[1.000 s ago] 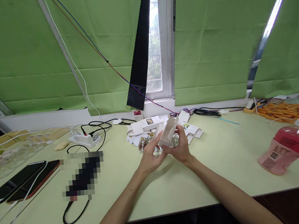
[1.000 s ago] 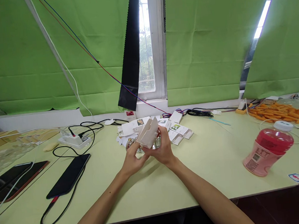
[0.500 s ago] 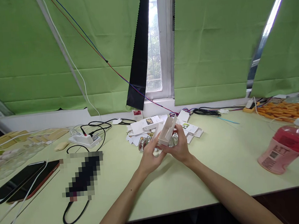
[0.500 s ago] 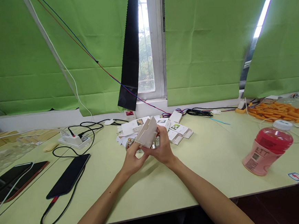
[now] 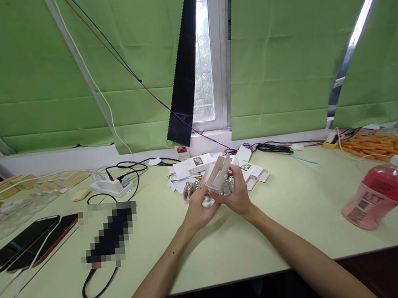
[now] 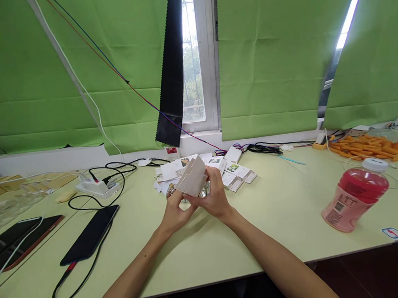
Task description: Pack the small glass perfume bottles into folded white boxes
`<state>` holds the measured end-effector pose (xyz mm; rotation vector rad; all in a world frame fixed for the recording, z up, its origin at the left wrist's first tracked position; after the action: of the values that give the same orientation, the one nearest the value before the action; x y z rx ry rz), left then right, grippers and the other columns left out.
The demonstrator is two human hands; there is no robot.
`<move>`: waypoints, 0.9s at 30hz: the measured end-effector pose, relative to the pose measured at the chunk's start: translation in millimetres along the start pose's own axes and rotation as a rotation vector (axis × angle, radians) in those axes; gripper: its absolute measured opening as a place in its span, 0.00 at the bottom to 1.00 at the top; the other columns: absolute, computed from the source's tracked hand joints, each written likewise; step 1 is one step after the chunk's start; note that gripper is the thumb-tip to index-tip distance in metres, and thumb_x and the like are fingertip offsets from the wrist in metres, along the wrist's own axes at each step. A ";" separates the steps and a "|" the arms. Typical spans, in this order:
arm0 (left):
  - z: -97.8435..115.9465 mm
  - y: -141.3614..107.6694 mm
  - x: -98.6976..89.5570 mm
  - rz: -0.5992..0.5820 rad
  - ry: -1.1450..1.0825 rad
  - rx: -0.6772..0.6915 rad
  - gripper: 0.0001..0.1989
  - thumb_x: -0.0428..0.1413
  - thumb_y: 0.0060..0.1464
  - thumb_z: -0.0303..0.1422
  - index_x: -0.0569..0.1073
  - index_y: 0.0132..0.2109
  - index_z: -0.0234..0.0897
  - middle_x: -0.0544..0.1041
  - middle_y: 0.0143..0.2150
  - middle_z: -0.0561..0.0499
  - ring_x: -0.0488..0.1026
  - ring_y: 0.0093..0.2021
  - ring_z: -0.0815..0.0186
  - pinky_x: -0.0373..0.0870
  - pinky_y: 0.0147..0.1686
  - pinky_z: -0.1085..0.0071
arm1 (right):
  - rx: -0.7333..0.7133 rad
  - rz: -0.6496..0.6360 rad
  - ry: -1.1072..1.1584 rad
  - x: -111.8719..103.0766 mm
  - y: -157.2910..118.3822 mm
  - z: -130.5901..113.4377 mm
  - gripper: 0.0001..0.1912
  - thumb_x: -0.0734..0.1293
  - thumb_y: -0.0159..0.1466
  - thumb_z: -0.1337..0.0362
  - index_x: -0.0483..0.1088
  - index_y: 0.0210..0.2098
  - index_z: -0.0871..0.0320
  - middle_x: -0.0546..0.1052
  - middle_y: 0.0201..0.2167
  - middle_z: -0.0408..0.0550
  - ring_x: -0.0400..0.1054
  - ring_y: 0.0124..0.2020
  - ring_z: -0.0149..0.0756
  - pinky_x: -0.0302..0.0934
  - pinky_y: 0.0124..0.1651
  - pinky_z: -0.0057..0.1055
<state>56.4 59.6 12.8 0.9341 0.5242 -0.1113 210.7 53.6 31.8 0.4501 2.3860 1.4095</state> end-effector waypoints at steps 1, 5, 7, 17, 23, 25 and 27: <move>-1.2 -0.2 0.3 0.001 0.002 -0.001 0.19 0.59 0.56 0.30 0.72 0.55 0.39 0.80 0.44 0.47 0.77 0.41 0.61 0.74 0.40 0.67 | -0.003 -0.001 0.000 0.0 0.2 -0.2 0.35 0.76 0.55 0.55 0.60 0.57 0.53 0.69 0.46 0.50 0.65 0.45 0.44 0.65 0.43 0.40; -4.9 -0.9 1.5 -0.003 0.000 -0.010 0.17 0.58 0.57 0.30 0.72 0.54 0.38 0.80 0.45 0.47 0.77 0.41 0.61 0.74 0.40 0.67 | -0.007 -0.001 0.014 0.1 0.9 -0.3 0.35 0.76 0.55 0.55 0.60 0.57 0.53 0.69 0.46 0.51 0.64 0.45 0.44 0.65 0.43 0.40; -5.6 -1.0 1.6 -0.001 0.003 -0.013 0.15 0.58 0.57 0.30 0.73 0.52 0.38 0.80 0.44 0.47 0.77 0.41 0.61 0.74 0.40 0.67 | -0.010 -0.005 0.015 0.2 1.0 -0.4 0.36 0.76 0.55 0.55 0.60 0.57 0.53 0.69 0.47 0.51 0.64 0.46 0.44 0.65 0.43 0.40; -3.6 0.7 0.1 0.027 0.025 0.012 0.09 0.57 0.57 0.31 0.73 0.46 0.37 0.80 0.39 0.49 0.77 0.36 0.62 0.73 0.36 0.68 | -0.012 -0.034 0.004 0.2 1.7 -2.3 0.36 0.76 0.56 0.55 0.59 0.58 0.52 0.68 0.47 0.51 0.63 0.46 0.44 0.65 0.43 0.40; -6.3 -0.8 0.6 0.024 0.030 -0.012 0.10 0.57 0.58 0.32 0.73 0.47 0.37 0.81 0.40 0.47 0.78 0.39 0.61 0.74 0.37 0.67 | -0.011 -0.038 -0.007 0.0 2.0 -2.5 0.35 0.76 0.57 0.54 0.59 0.58 0.52 0.68 0.47 0.51 0.63 0.46 0.45 0.65 0.44 0.41; -7.1 -1.4 0.6 0.027 0.037 -0.018 0.10 0.57 0.58 0.32 0.73 0.47 0.37 0.81 0.40 0.47 0.78 0.39 0.61 0.74 0.37 0.67 | -0.015 -0.036 -0.009 -0.1 2.0 -2.5 0.35 0.76 0.57 0.54 0.59 0.58 0.52 0.68 0.47 0.51 0.64 0.46 0.45 0.65 0.44 0.41; -6.9 -1.7 0.4 0.033 0.044 -0.019 0.11 0.57 0.57 0.32 0.73 0.47 0.37 0.81 0.41 0.46 0.78 0.39 0.60 0.75 0.38 0.66 | -0.015 -0.035 -0.014 -0.1 1.9 -2.4 0.35 0.76 0.56 0.54 0.59 0.58 0.52 0.68 0.47 0.51 0.64 0.46 0.45 0.65 0.43 0.41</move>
<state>53.6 64.1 8.1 0.9283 0.5492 -0.0561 209.9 52.6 34.6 0.4110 2.3593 1.4033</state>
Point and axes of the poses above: each hand's wrist, its own y-axis towards the middle knuckle, its own x-axis out of the palm, z = x × y, the point moved 3 cm from there along y, towards the middle knuckle
